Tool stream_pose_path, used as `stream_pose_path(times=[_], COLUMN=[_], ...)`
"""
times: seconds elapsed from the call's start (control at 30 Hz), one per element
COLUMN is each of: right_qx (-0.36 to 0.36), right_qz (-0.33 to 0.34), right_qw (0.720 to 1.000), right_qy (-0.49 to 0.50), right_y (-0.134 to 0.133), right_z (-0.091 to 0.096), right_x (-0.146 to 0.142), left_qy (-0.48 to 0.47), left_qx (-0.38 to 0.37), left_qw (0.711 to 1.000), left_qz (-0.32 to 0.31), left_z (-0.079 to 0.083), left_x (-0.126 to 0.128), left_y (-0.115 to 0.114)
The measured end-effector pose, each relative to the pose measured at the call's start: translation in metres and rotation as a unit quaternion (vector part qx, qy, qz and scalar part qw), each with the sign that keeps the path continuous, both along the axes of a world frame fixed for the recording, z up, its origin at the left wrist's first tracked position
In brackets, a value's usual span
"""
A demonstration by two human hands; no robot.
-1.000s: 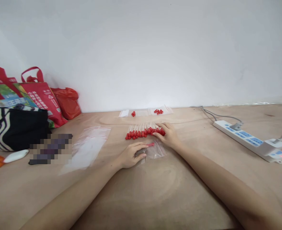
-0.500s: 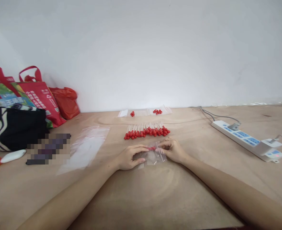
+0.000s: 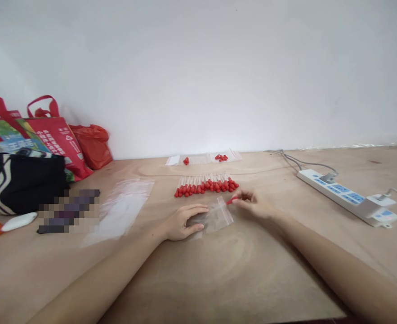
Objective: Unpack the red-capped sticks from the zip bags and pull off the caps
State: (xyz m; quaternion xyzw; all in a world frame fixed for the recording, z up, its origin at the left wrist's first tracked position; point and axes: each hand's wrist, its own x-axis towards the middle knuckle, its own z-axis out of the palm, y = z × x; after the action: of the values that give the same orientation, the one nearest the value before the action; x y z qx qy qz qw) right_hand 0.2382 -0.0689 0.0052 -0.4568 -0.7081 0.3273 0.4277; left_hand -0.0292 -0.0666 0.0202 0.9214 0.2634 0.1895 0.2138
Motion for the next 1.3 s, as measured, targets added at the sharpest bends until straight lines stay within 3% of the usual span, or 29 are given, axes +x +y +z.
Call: stream_pose_path(times=[0.07,0.2,0.3,0.37,0.47,0.7,0.9,1.07,1.17,1.23,1.3], right_qx=[-0.025,0.016,0.043,0.048,0.046,0.021,0.023,0.036,0.070,0.089,0.096], right_qz=[-0.028,-0.193,-0.298,-0.325,-0.305,-0.205,-0.186,-0.179,-0.155,-0.146,-0.149], right_qw=[0.994,0.943,0.917,0.918,0.938,0.978,0.980,0.978,0.975,0.971,0.969], right_qy=[0.105,0.270,0.264,0.223,0.156,-0.036,-0.065,-0.101,-0.142,-0.165,-0.174], right_y=[0.008,0.026,0.036,0.040,0.046,0.053,0.053,0.051,0.049,0.048,0.048], right_z=[0.004,0.004,-0.003,-0.011,-0.021,-0.034,-0.037,-0.035,-0.034,-0.033,-0.034], right_x=[0.022,0.053,0.054,0.048,0.037,0.034,0.035,0.036,0.036,0.036,0.036], left_qy=[0.002,0.010,0.014,0.031,0.045,-0.030,0.014,-0.048,-0.125,-0.173,-0.133], left_qx=[-0.002,-0.002,0.022,0.035,0.039,0.064,0.039,0.026,0.014,0.050,0.070], left_qw=[1.000,1.000,0.998,0.997,0.994,0.974,0.965,0.964,0.924,0.862,0.803], left_qz=[0.001,0.014,0.052,0.068,0.094,0.215,0.259,0.259,0.361,0.474,0.577], left_z=[-0.001,0.001,0.003,0.003,-0.002,-0.011,-0.013,-0.006,0.011,0.026,0.038], left_x=[-0.002,0.000,0.009,0.015,0.020,0.016,0.015,-0.003,-0.040,-0.070,-0.098], left_y=[0.001,0.001,-0.002,-0.005,-0.005,0.006,0.010,0.012,0.024,0.032,0.035])
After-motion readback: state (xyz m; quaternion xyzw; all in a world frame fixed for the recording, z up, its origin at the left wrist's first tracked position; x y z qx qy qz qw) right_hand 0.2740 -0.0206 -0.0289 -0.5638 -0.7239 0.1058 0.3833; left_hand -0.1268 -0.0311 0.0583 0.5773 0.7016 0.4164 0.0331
